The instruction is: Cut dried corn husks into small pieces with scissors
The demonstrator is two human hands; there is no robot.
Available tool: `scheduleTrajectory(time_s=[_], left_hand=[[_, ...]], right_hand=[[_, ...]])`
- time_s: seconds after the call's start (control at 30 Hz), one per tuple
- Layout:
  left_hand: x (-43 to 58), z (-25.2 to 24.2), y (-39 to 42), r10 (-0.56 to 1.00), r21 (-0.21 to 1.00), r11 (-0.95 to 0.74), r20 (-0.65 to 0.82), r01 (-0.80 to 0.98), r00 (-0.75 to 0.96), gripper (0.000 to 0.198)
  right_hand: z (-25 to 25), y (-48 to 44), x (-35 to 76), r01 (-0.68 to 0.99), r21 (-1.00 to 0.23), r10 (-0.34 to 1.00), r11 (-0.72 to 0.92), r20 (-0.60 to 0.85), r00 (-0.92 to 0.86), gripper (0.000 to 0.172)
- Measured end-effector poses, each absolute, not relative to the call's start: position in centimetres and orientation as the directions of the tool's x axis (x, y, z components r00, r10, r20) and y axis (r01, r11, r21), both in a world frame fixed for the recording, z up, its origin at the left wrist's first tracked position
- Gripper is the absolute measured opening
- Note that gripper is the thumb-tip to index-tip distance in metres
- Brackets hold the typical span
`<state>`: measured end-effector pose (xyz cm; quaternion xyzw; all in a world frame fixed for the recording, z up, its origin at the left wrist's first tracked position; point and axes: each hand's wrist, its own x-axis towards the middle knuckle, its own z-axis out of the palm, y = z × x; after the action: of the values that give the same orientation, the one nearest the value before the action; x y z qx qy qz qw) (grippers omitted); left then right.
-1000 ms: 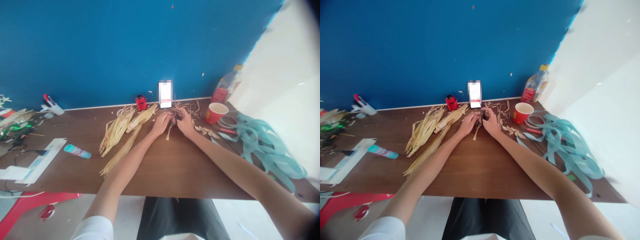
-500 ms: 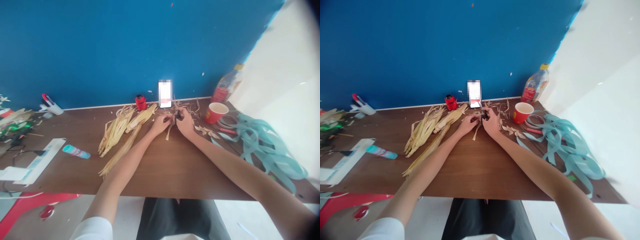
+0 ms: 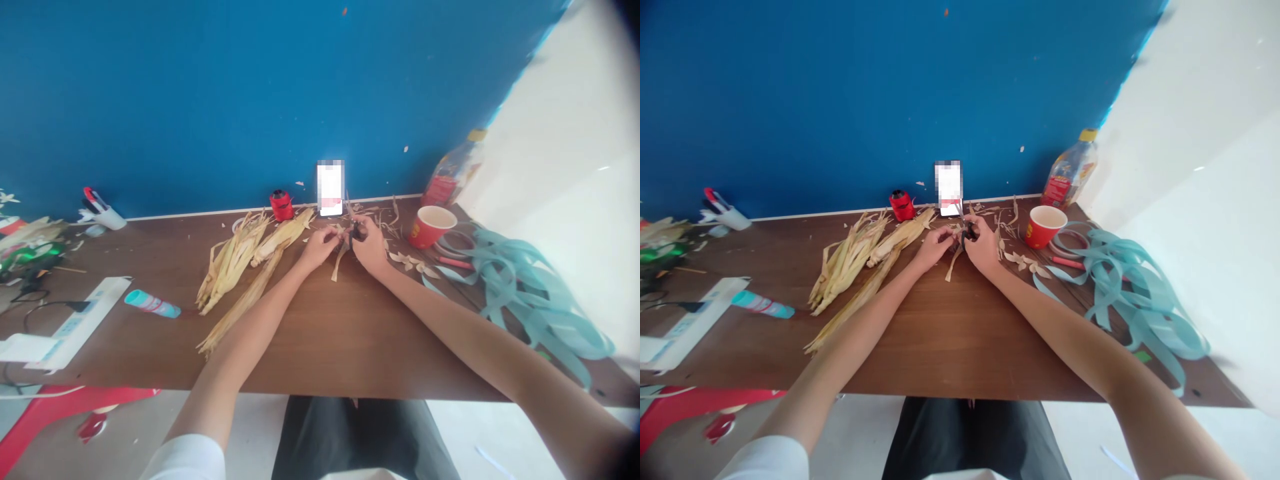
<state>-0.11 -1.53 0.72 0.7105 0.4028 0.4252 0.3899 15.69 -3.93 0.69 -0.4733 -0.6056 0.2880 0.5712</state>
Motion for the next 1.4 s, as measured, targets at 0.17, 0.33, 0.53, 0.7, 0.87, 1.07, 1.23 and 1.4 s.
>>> scheduleTrajectory(time_s=[0.17, 0.33, 0.53, 0.7, 0.87, 1.07, 1.23, 1.4], left_hand=[[0.0, 0.5, -1.6, 0.889, 0.877, -0.402, 0.306, 0.263, 0.339, 0.017], [0.0, 0.3, -1.5, 0.890, 0.880, -0.404, 0.313, 0.252, 0.332, 0.018], [-0.1, 0.3, -1.2, 0.934, 0.936, -0.338, 0.319, 0.102, 0.163, 0.019], [-0.2, 0.7, -1.3, 0.963, 0.965, -0.263, 0.262, 0.015, 0.061, 0.028], [-0.1, 0.7, -1.4, 0.964, 0.965, -0.264, 0.264, -0.007, 0.035, 0.032], [0.0, 0.4, -1.3, 0.966, 0.964, -0.258, 0.259, -0.057, 0.007, 0.032], [0.0, 0.3, -1.3, 0.964, 0.962, -0.266, 0.267, -0.067, 0.006, 0.032], [0.0, 0.2, -1.2, 0.960, 0.958, -0.279, 0.281, -0.070, 0.015, 0.031]], right_hand=[[0.8, -4.0, 15.7, 0.262, -0.879, 0.891, 0.398, 0.439, 0.117, 0.044], [0.5, -3.9, 15.7, 0.259, -0.877, 0.889, 0.405, 0.444, 0.111, 0.045], [0.3, -3.6, 15.8, 0.319, -0.884, 0.912, 0.343, 0.395, 0.114, 0.040], [0.6, -3.8, 15.7, 0.437, -0.839, 0.933, 0.324, 0.361, 0.002, 0.034], [0.8, -4.2, 15.4, 0.557, -0.765, 0.933, 0.323, 0.358, -0.049, 0.033], [1.0, -4.7, 15.1, 0.657, -0.666, 0.919, 0.355, 0.378, -0.112, 0.030], [1.2, -4.8, 15.1, 0.668, -0.655, 0.923, 0.353, 0.360, -0.135, 0.030], [1.0, -4.7, 15.2, 0.665, -0.651, 0.919, 0.366, 0.365, -0.148, 0.031]])
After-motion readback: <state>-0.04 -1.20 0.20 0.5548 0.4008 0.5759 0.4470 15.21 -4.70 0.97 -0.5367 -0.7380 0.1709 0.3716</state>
